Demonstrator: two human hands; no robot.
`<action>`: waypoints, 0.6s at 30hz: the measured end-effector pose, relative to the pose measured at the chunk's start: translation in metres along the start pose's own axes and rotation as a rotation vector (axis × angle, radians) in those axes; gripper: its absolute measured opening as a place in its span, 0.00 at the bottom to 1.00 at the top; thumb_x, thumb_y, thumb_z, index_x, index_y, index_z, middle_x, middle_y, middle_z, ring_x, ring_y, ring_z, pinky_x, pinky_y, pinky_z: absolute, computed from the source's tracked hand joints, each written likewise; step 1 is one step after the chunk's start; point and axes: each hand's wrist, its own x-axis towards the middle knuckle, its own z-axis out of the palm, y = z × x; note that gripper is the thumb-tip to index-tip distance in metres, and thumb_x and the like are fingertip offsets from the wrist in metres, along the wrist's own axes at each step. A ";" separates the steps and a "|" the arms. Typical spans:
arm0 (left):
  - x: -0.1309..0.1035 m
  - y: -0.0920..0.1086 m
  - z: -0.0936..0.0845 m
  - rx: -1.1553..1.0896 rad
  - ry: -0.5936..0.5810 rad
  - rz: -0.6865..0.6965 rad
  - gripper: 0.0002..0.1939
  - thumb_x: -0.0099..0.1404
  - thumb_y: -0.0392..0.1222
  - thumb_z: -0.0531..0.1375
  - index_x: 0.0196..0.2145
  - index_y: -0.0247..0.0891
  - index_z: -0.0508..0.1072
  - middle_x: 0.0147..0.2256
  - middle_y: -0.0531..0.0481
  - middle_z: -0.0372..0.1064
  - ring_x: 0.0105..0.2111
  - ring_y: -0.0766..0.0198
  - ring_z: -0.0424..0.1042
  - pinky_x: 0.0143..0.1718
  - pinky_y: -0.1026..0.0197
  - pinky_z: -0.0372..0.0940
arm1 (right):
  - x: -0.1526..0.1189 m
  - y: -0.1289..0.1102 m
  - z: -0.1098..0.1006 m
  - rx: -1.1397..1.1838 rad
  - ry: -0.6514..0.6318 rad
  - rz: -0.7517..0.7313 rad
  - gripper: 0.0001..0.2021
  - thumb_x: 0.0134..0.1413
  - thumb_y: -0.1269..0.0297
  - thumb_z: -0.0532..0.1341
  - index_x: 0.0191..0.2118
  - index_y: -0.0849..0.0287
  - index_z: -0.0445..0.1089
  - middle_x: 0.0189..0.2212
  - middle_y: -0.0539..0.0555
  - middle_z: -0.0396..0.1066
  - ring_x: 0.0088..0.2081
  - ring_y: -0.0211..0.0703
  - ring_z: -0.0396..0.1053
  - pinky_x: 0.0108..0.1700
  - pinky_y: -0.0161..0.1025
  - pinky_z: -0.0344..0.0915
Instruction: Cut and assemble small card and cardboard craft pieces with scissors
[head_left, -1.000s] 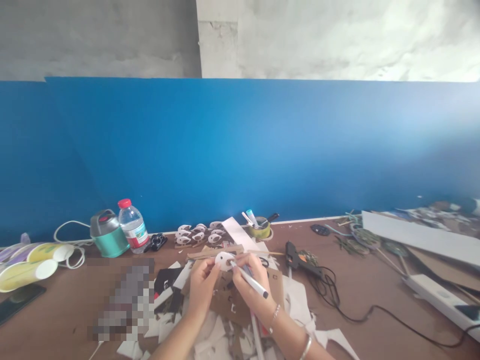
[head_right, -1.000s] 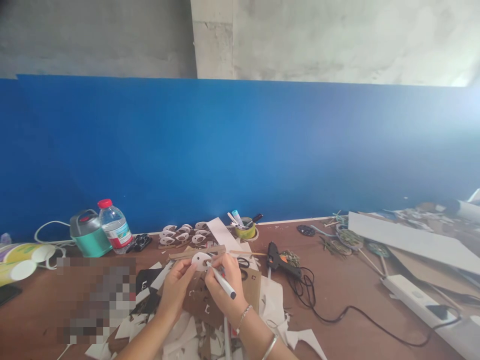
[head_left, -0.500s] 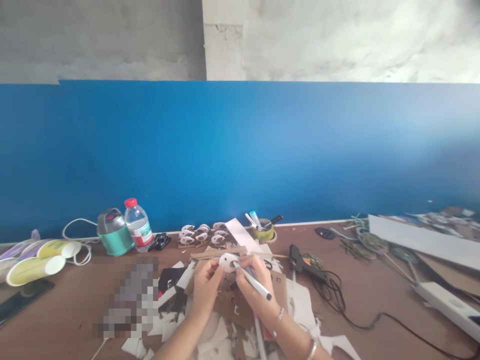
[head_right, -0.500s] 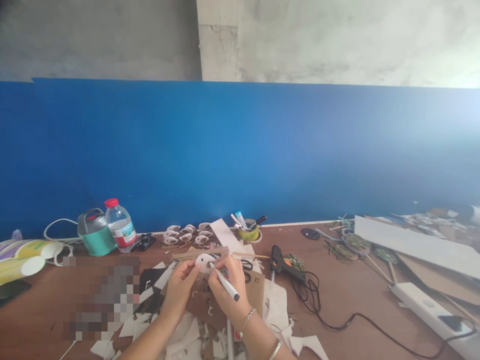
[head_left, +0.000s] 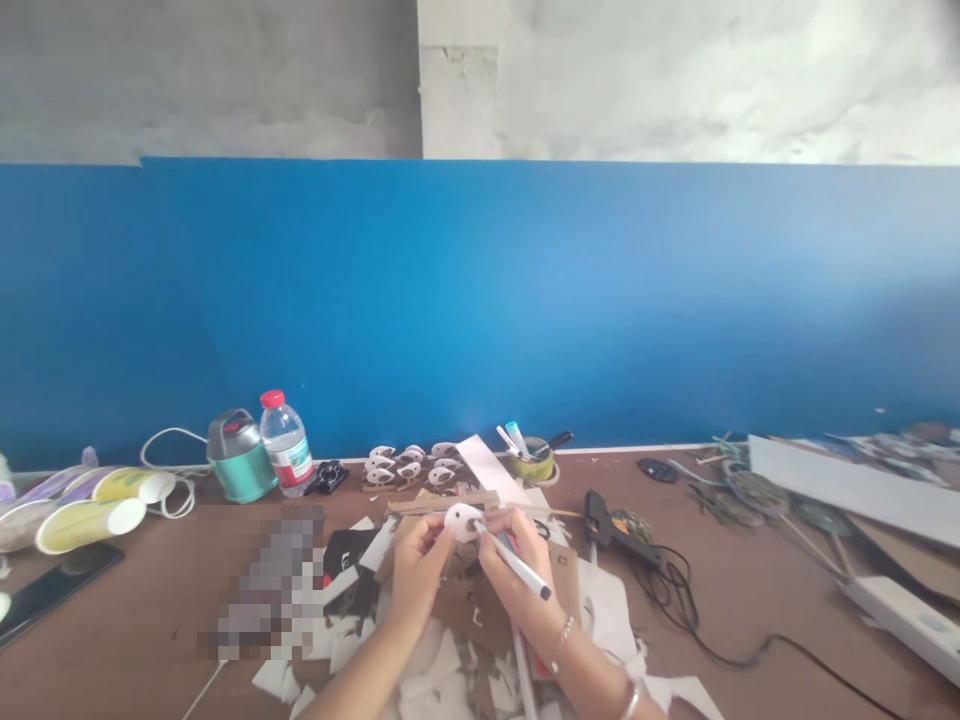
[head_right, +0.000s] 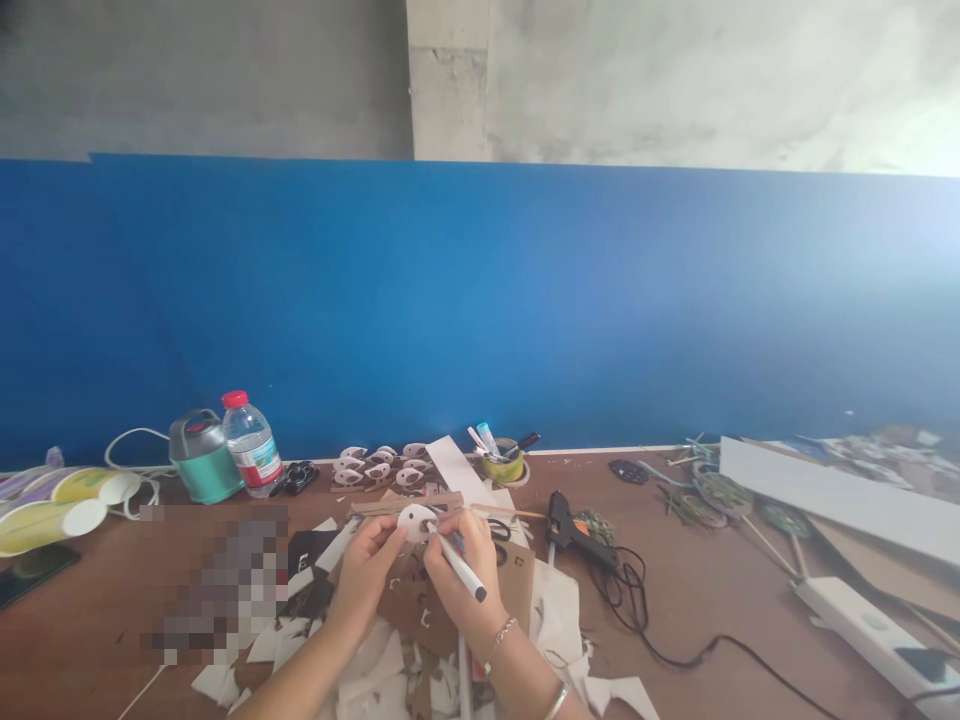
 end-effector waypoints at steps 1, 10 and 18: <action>0.000 0.000 0.000 -0.005 0.003 -0.002 0.13 0.54 0.48 0.64 0.33 0.37 0.78 0.33 0.46 0.78 0.35 0.54 0.75 0.38 0.59 0.67 | 0.000 0.000 0.000 0.002 0.000 0.000 0.05 0.49 0.71 0.55 0.27 0.54 0.60 0.32 0.53 0.71 0.38 0.48 0.68 0.42 0.44 0.64; 0.000 0.002 0.000 0.004 0.033 -0.015 0.15 0.52 0.51 0.65 0.32 0.36 0.78 0.32 0.46 0.78 0.34 0.55 0.75 0.37 0.60 0.67 | 0.001 -0.003 -0.001 -0.003 0.000 -0.012 0.04 0.48 0.71 0.55 0.27 0.54 0.60 0.31 0.53 0.71 0.38 0.48 0.69 0.42 0.44 0.64; 0.000 0.002 0.000 -0.016 0.032 -0.012 0.14 0.52 0.50 0.65 0.31 0.36 0.78 0.32 0.45 0.78 0.34 0.54 0.75 0.37 0.59 0.67 | 0.002 -0.004 -0.001 0.026 -0.003 0.024 0.04 0.47 0.70 0.56 0.26 0.54 0.61 0.33 0.54 0.72 0.40 0.49 0.70 0.43 0.44 0.65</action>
